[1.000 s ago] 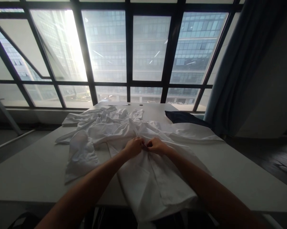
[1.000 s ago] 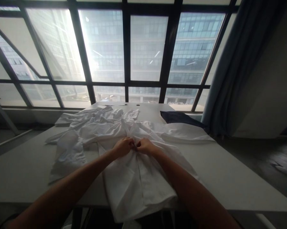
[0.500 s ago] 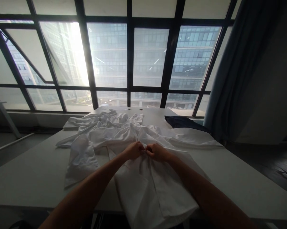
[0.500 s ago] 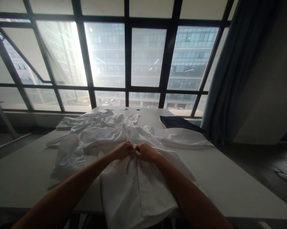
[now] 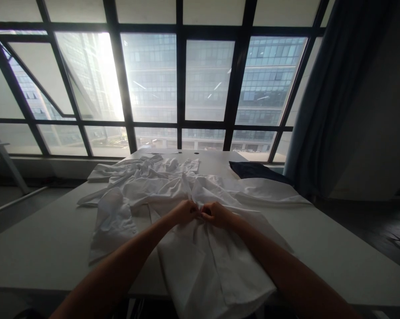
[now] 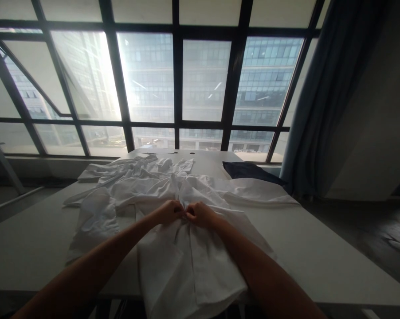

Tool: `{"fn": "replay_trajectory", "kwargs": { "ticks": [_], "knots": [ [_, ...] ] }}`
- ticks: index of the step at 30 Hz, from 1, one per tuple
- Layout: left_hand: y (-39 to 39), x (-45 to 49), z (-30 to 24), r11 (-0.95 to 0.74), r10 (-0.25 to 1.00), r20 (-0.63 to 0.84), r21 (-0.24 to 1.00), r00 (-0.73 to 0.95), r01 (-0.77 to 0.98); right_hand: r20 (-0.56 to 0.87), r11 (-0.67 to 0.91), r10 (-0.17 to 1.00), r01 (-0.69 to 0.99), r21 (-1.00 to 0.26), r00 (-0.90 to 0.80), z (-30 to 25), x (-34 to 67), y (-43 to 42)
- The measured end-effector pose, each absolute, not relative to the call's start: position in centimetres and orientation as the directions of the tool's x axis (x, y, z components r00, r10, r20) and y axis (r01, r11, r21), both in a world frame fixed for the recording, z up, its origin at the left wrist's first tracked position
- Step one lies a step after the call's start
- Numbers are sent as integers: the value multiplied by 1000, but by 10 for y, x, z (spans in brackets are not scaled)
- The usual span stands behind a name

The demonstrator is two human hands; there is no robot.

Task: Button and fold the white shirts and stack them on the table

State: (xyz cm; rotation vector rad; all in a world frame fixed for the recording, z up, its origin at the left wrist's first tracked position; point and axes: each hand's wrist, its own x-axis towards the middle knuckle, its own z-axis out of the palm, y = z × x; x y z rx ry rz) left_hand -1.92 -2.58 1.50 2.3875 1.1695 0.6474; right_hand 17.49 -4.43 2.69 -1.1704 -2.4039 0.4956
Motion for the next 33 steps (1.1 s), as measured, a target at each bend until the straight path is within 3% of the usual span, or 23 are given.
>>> {"fn": "replay_trajectory", "kwargs": {
  "ticks": [6,12,18,25,33],
  "knots": [
    [-38,-14,20,-614,789,263,379,556,692,200,580,807,684,-442,-555,28,172,-48],
    [-37,-15,28,-479,865,89,443,494,758,184,544,833,707,-452,-522,18,167,-42],
    [-37,-16,30,-419,889,34,460,456,782,105,493,857,743,-453,-505,18,162,-38],
    [-42,-17,29,-498,866,156,337,475,799,200,575,814,709,-409,-545,23,157,-43],
    [-33,-24,22,-379,899,34,559,436,738,165,589,778,614,-525,-606,14,162,-24]
  ]
}}
